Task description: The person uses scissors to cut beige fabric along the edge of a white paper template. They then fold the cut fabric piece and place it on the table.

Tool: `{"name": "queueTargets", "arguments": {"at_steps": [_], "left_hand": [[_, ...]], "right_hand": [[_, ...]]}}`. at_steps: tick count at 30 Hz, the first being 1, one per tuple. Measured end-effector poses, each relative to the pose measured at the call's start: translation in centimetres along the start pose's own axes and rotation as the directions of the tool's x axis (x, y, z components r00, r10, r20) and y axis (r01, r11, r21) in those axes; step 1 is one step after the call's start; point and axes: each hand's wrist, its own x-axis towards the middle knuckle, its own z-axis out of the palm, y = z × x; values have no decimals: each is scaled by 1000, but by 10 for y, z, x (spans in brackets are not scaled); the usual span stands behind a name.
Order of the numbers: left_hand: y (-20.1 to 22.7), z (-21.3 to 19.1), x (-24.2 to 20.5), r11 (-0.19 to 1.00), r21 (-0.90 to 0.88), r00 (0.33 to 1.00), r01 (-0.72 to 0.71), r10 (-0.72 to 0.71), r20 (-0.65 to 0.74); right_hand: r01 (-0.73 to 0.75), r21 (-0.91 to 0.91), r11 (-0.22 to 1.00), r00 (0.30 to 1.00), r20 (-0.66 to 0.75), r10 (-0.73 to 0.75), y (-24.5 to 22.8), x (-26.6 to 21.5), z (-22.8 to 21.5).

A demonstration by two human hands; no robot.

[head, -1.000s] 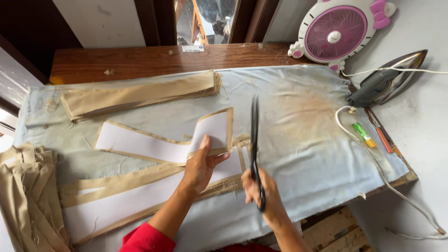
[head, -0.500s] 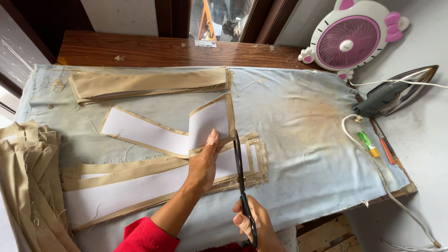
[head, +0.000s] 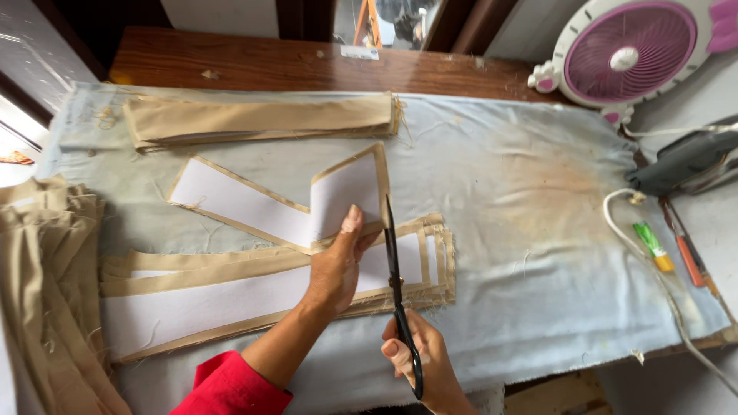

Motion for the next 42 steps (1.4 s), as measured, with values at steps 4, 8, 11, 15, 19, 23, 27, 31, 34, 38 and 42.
{"name": "queueTargets", "arguments": {"at_steps": [4,8,11,15,19,23,27,31,34,38,42], "left_hand": [[-1,-1,3,999,26,998,32,-31,-50],[1,-1,4,999,27,996,42,-40,-81],[5,-1,0,999,29,996,42,-39,-86],[11,6,-5,996,57,993,69,-63,-95],[10,4,-5,999,36,996,35,-32,-78],[13,4,-1,996,62,997,58,-55,-50],[4,-4,1,998,49,999,31,-32,25],[-3,-11,11,994,51,995,92,-93,18],[-17,-21,4,995,28,993,91,-88,-77],[11,4,-4,996,39,994,84,-81,-73],[6,3,-7,1000,1,998,12,-12,-66]], "right_hand": [[-18,39,999,999,31,17,-6,-1,-1],[-66,83,994,993,102,57,-9,-1,-6],[-77,88,993,991,118,66,-14,-2,-4],[-5,51,999,997,79,1,-12,-2,-2],[-69,112,991,997,32,66,3,2,-2],[-143,156,977,989,3,145,30,8,-12],[-94,141,986,995,47,88,29,2,-18],[-142,97,985,990,17,141,26,9,-15],[-151,90,984,986,-54,156,16,-1,-6],[18,74,997,998,65,-23,-8,2,-2],[127,111,986,987,81,-137,-8,1,0]]}}
